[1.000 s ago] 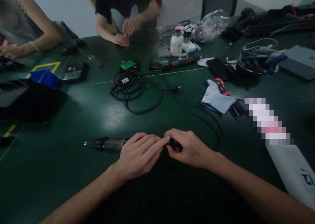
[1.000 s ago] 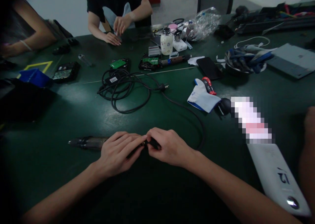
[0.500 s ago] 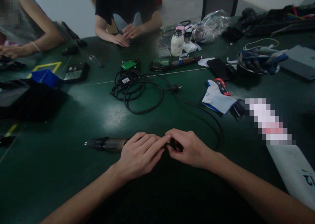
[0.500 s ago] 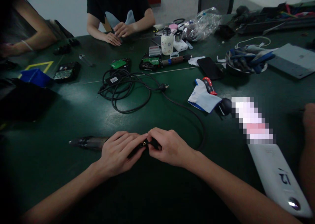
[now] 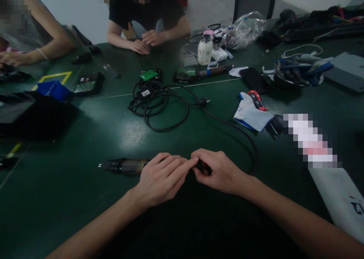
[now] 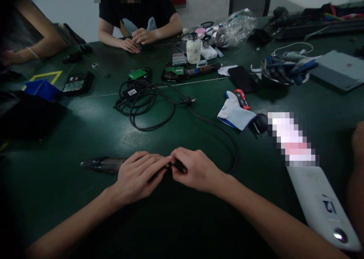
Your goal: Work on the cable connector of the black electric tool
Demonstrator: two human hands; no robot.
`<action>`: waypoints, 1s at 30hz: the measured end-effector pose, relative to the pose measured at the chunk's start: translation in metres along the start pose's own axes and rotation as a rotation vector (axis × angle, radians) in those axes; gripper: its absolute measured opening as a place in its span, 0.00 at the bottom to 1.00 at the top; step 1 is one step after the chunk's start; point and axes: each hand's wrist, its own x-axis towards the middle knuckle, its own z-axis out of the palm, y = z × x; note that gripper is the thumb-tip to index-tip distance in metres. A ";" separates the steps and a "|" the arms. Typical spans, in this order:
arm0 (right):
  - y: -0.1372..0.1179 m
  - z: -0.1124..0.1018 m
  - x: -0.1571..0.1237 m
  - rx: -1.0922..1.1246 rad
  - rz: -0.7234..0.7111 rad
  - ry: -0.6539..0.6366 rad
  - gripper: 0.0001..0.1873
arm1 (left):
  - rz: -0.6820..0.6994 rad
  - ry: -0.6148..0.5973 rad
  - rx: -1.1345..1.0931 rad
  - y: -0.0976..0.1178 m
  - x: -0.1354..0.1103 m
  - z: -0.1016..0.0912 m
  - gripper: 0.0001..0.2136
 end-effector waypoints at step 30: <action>0.002 0.001 0.000 -0.016 -0.007 0.002 0.10 | -0.006 0.051 -0.023 0.000 -0.001 0.002 0.24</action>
